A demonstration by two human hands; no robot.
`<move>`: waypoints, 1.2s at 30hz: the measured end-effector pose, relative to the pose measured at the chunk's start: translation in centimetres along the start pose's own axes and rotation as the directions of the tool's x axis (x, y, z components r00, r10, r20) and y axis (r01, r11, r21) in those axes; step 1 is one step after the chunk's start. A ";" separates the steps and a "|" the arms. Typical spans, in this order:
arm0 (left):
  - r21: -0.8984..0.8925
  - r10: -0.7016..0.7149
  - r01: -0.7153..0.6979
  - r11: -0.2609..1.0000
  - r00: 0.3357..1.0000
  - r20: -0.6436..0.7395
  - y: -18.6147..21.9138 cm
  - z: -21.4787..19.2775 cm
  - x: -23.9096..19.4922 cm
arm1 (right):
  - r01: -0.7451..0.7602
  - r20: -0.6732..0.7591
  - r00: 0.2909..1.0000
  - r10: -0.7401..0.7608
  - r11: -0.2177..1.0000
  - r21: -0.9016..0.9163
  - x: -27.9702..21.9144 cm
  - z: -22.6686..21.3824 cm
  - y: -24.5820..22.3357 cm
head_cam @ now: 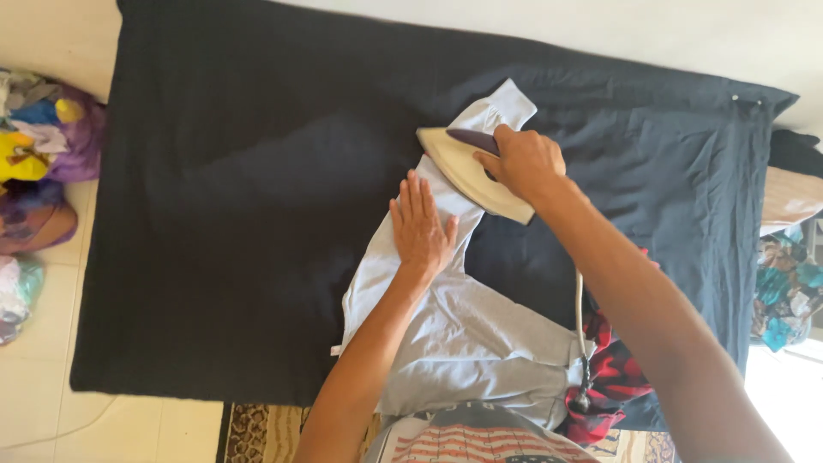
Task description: Ironing a grey sweatshirt and a red plaid shirt on a flat surface.
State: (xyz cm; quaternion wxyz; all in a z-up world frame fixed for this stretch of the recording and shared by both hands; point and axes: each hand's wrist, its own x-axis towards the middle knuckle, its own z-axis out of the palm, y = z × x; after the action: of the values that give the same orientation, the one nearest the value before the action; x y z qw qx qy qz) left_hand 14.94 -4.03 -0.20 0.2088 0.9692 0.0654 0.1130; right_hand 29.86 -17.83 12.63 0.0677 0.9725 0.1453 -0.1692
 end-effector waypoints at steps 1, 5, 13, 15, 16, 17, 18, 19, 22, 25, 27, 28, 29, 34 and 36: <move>0.012 -0.006 0.005 1.000 1.000 0.023 -0.5 0.7 0.1 | -0.053 -0.031 0.998 0.053 0.998 0.020 0.5 0.3 0.3; 0.039 -0.017 0.014 0.999 0.998 0.065 0.0 0.1 0.1 | 0.008 0.065 0.998 -0.008 1.000 0.003 0.7 -1.3 2.5; -0.007 -0.008 0.010 1.000 0.989 0.146 2.1 -0.4 5.1 | 0.107 -0.173 0.979 -0.107 0.994 -0.006 2.2 -2.5 5.1; 0.008 0.008 -0.008 1.000 0.995 0.103 2.0 0.6 5.7 | 0.071 -0.199 0.978 -0.065 0.997 0.024 2.0 -1.8 4.6; 0.029 0.015 -0.017 0.999 0.998 0.066 1.9 0.9 5.6 | 0.044 -0.217 0.976 -0.030 0.997 0.058 1.8 -1.2 4.1; 0.029 0.008 -0.010 1.000 0.997 0.072 1.7 1.6 5.4 | 0.047 -0.209 0.977 -0.034 0.997 0.058 2.0 -1.1 3.9; 0.049 0.011 -0.015 0.999 0.996 0.084 1.5 2.3 5.5 | 0.066 -0.154 0.986 -0.067 0.998 -0.015 2.2 -1.1 3.7; 0.068 0.013 -0.019 0.997 0.995 0.096 1.3 3.0 5.7 | 0.088 -0.097 0.991 -0.096 0.992 -0.086 2.5 -1.1 3.6; 0.057 0.026 -0.029 0.998 0.998 0.058 1.3 2.4 5.6 | 0.050 -0.185 0.981 -0.057 0.998 -0.042 2.9 -0.8 3.6; 0.072 0.012 -0.021 0.997 0.992 0.123 1.3 2.5 5.7 | 0.103 -0.093 0.990 -0.106 0.994 -0.038 2.3 -1.8 2.9; 0.079 0.017 -0.027 0.997 0.992 0.126 1.1 2.5 5.6 | 0.047 -0.145 0.988 -0.043 0.999 0.025 3.1 -1.3 3.6; 0.081 0.018 -0.029 0.996 0.992 0.127 1.1 2.5 5.7 | -0.004 -0.193 0.981 0.020 0.997 0.083 3.5 -1.2 4.1; 0.080 0.022 -0.032 0.996 0.992 0.123 1.2 2.5 5.7 | -0.007 -0.198 0.980 0.023 0.997 0.082 3.9 -1.0 5.1; 0.114 0.045 -0.056 0.992 0.994 0.100 1.3 2.1 5.7 | -0.064 -0.409 0.909 0.081 0.996 0.056 4.4 -1.3 8.4; 0.106 0.041 -0.052 0.993 0.994 0.099 1.3 1.8 5.6 | -0.078 -0.345 0.934 0.095 0.995 0.062 4.7 -0.8 8.9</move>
State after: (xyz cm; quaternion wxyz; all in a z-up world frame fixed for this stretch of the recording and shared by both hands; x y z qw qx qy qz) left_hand 20.93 -4.93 -0.23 0.1563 0.9847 0.0387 0.0672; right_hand 37.07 -24.88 12.45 0.0255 0.9938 0.1080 0.0050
